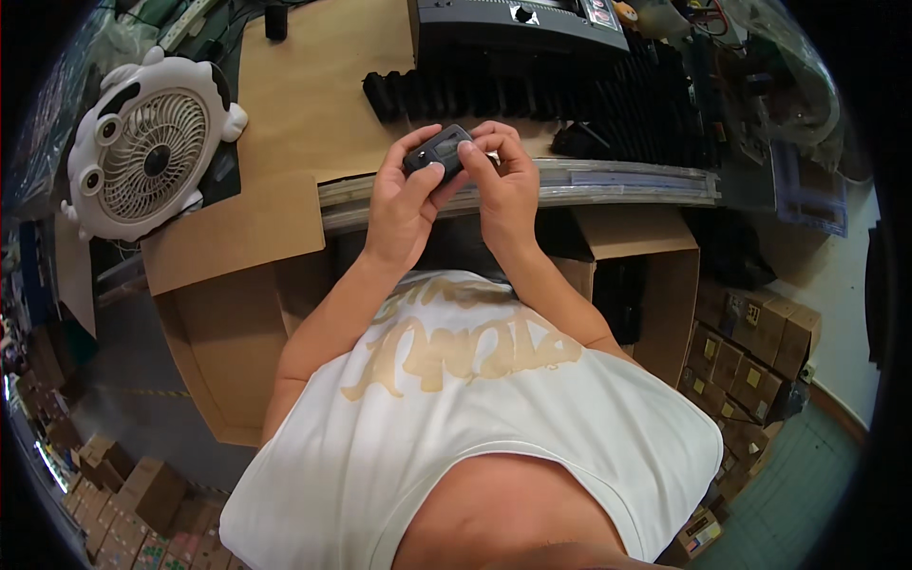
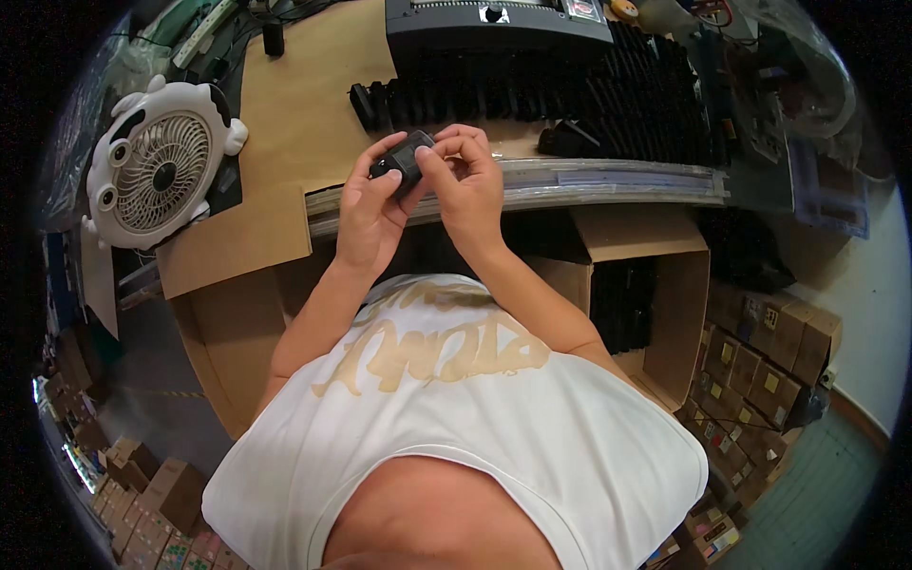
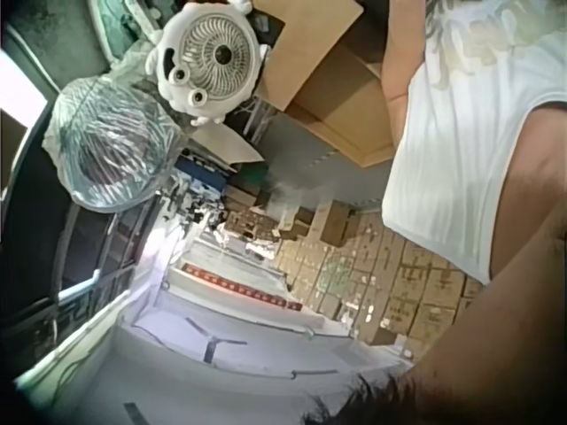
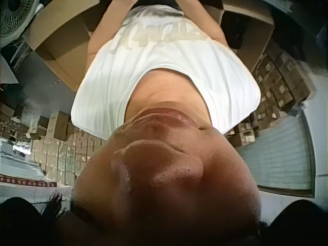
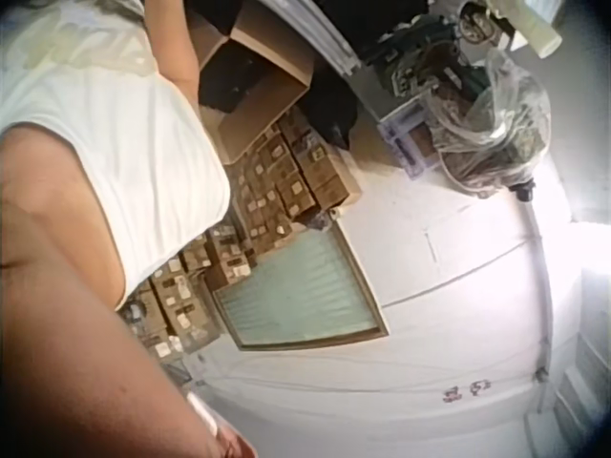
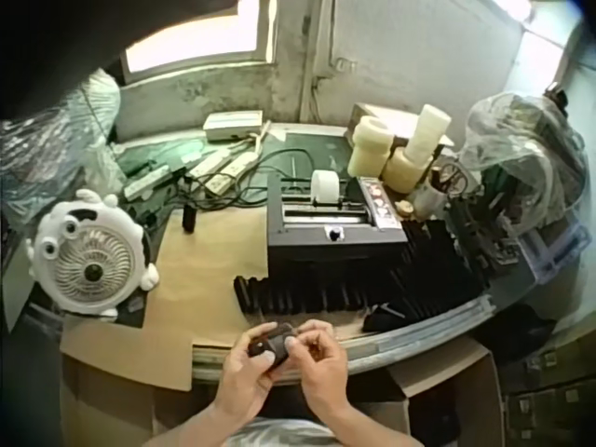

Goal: Assemble small black plastic electronic component housings and place them in a tray.

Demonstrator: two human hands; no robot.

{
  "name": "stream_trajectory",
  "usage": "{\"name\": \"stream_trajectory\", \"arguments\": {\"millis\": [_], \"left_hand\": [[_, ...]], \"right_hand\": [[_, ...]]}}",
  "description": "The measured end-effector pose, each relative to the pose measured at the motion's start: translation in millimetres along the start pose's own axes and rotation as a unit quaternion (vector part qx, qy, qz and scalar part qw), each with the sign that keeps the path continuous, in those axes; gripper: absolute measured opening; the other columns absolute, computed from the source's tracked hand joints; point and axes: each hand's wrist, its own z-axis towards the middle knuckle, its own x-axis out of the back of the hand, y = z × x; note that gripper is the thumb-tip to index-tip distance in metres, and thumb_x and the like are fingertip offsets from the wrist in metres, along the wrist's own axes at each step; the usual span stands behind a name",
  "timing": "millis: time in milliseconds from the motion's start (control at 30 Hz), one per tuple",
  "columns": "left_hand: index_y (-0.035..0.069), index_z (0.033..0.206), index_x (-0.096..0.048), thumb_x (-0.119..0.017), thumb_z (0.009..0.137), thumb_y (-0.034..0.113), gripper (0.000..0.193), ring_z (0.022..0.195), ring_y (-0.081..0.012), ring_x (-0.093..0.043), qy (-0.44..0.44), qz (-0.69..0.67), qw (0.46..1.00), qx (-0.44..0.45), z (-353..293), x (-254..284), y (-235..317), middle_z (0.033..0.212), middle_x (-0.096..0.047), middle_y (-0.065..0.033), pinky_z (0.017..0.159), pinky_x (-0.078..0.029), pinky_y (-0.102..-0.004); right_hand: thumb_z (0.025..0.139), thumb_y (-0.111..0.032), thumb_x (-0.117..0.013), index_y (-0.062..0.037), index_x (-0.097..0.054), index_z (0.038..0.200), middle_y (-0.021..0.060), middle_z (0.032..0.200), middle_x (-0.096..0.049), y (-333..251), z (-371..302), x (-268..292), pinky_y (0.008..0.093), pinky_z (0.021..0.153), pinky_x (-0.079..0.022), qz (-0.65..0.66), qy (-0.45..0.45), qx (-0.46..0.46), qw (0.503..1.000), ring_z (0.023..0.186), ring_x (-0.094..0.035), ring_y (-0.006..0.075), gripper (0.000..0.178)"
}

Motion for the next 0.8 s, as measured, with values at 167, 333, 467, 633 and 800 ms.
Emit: {"name": "stream_trajectory", "arguments": {"millis": [167, 333, 467, 633, 800], "left_hand": [[0.002, 0.128, -0.044, -0.052, 0.093, 0.022, 0.042, 0.112, -0.0204, -0.058, 0.003, -0.018, 1.0, 0.006, -3.8, 5.1, 2.1, 0.121, -0.056, -0.0134, 0.099, -0.051, -0.0349], [0.005, 0.123, -0.047, -0.047, 0.094, 0.03, 0.038, 0.109, -0.0186, -0.06, 0.019, -0.021, 1.0, 0.009, -0.6, 11.1, 2.7, 0.121, -0.057, -0.0118, 0.095, -0.052, -0.0342], [0.006, 0.122, -0.047, -0.047, 0.094, 0.03, 0.037, 0.107, -0.018, -0.06, 0.028, -0.001, 1.0, 0.0, 1.4, 11.9, 3.1, 0.119, -0.057, -0.0112, 0.094, -0.052, -0.0345], [0.006, 0.121, -0.046, -0.049, 0.094, 0.028, 0.035, 0.105, -0.0171, -0.06, 0.035, 0.025, 0.999, -0.019, -0.7, 8.1, 2.0, 0.117, -0.056, -0.0104, 0.091, -0.053, -0.0354], [0.006, 0.12, -0.046, -0.049, 0.094, 0.027, 0.034, 0.104, -0.0163, -0.059, 0.037, 0.018, 0.999, -0.019, -0.1, 10.5, 0.9, 0.116, -0.055, -0.0102, 0.09, -0.053, -0.0351]], "right_hand": [[0.083, -0.009, -0.072, -0.0017, -0.063, 0.082, 0.0023, 0.105, -0.052, 5.8, 2.0, -1.8, 0.0197, 0.067, -0.042, -0.049, -0.013, 0.021, 0.998, 0.076, -0.049, 0.0054, 0.012], [0.08, -0.012, -0.074, -0.0025, -0.064, 0.081, 0.0041, 0.104, -0.054, 9.5, 3.8, -1.1, 0.0212, 0.068, -0.043, -0.092, -0.043, 0.024, 0.995, 0.077, -0.05, 0.0073, 0.014], [0.077, -0.013, -0.075, -0.0032, -0.065, 0.079, 0.0049, 0.103, -0.056, 4.6, 11.9, 2.3, 0.023, 0.069, -0.044, -0.153, -0.07, 0.028, 0.985, 0.078, -0.051, 0.0096, 0.014], [0.076, -0.015, -0.076, -0.0033, -0.066, 0.078, 0.0056, 0.101, -0.058, 4.0, 11.6, -0.2, 0.0236, 0.07, -0.043, -0.185, -0.062, 0.042, 0.98, 0.079, -0.052, 0.0119, 0.015], [0.077, -0.013, -0.075, -0.0027, -0.065, 0.079, 0.0058, 0.1, -0.058, 7.3, 10.7, -1.5, 0.0231, 0.069, -0.044, -0.218, -0.058, 0.086, 0.97, 0.079, -0.053, 0.0115, 0.014]]}}
